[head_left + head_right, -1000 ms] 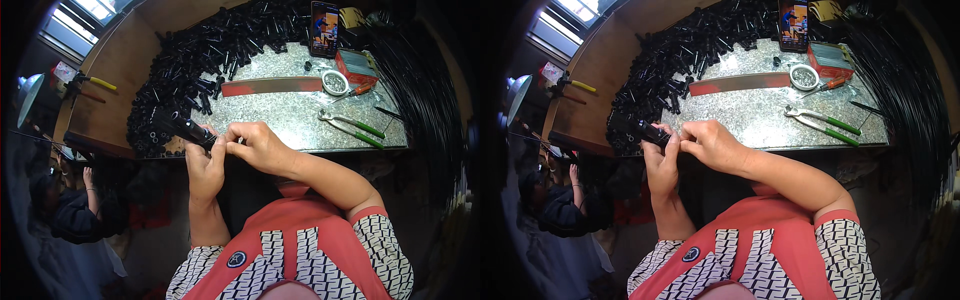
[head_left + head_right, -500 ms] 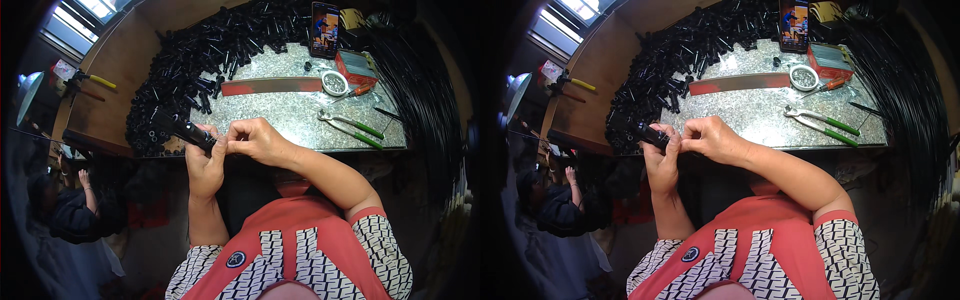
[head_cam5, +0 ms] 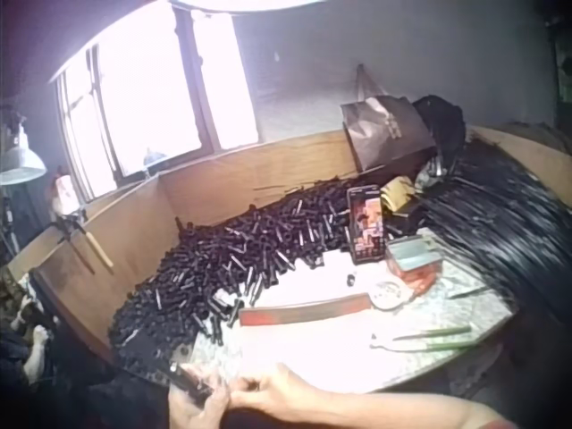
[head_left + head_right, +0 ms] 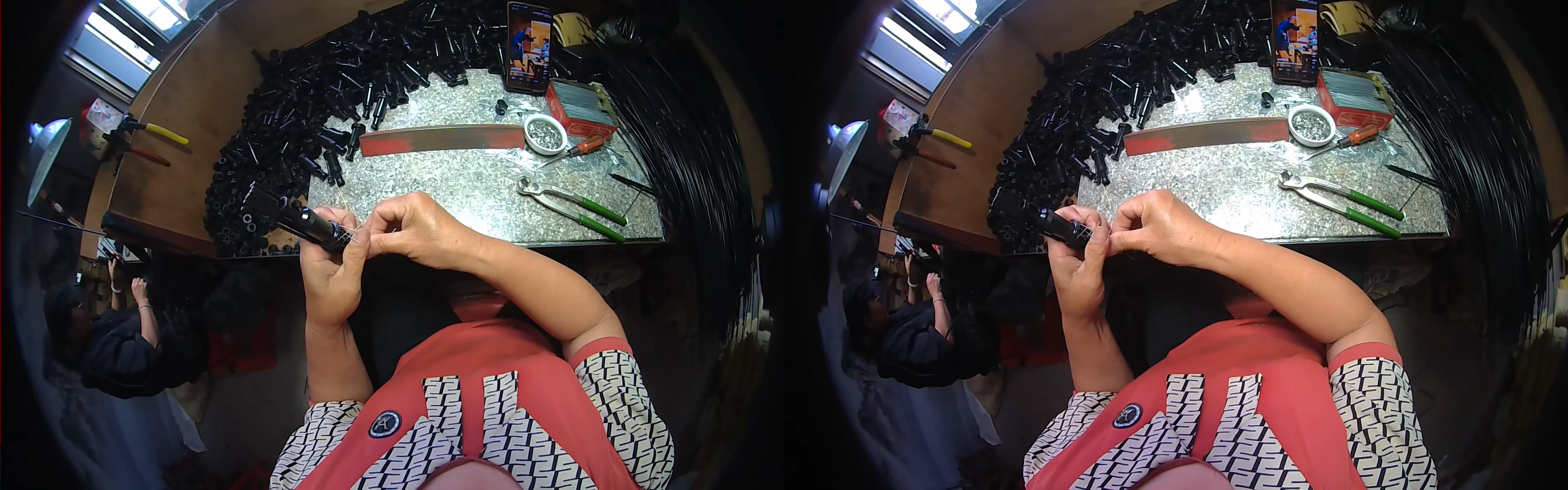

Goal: Assembling and bundling black wire harnesses into connectors using tools at a factory workbench.

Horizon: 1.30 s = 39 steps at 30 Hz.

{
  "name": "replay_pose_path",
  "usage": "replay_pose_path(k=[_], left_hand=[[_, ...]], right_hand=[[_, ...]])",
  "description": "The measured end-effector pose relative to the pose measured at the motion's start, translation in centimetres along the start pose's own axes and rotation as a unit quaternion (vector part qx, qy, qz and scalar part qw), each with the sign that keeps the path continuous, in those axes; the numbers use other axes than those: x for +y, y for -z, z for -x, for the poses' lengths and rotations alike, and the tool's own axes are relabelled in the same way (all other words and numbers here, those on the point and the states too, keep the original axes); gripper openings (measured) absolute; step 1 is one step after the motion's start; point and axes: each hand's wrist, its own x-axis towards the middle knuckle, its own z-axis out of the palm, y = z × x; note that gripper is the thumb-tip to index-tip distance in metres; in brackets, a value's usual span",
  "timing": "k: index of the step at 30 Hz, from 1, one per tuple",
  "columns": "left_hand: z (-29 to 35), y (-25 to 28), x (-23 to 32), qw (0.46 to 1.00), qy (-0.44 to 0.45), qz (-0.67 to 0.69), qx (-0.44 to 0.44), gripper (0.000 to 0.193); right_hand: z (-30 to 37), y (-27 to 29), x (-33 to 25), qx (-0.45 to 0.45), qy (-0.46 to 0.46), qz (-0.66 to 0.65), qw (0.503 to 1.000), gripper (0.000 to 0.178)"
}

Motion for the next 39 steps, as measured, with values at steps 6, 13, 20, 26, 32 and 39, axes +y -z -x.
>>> replay_pose_path(k=[6, 13, 20, 26, 32, 39], left_hand=[[0.2, -0.4, -0.2, 0.999, -0.023, 0.002, 0.029, 0.024], [0.4, 0.2, -0.9, 0.992, -0.071, -0.102, 0.006, 0.023], [-0.1, -1.1, -0.6, 0.982, -0.113, -0.151, 0.024, 0.012], [0.2, -2.2, -0.5, 0.993, -0.058, -0.097, 0.026, 0.018], [-1.4, -2.5, -0.6, 0.99, -0.102, -0.042, 0.085, 0.017], [-1.7, -2.6, -2.0, 0.996, -0.067, 0.051, 0.034, 0.008]], right_hand=[[-0.2, 0.3, 0.3, 0.017, -0.019, -0.013, 1.0, 0.029], [-0.3, 0.7, -0.2, -0.002, -0.03, -0.021, 0.999, 0.03], [0.6, 1.0, -0.6, 0.01, -0.029, -0.036, 0.999, 0.024], [3.6, 2.9, -2.2, 0.048, 0.065, 0.101, 0.992, 0.037], [9.3, 9.6, -3.7, 0.125, 0.052, 0.329, 0.935, 0.037], [15.3, 14.2, -3.3, 0.187, -0.077, 0.552, 0.809, 0.029]])
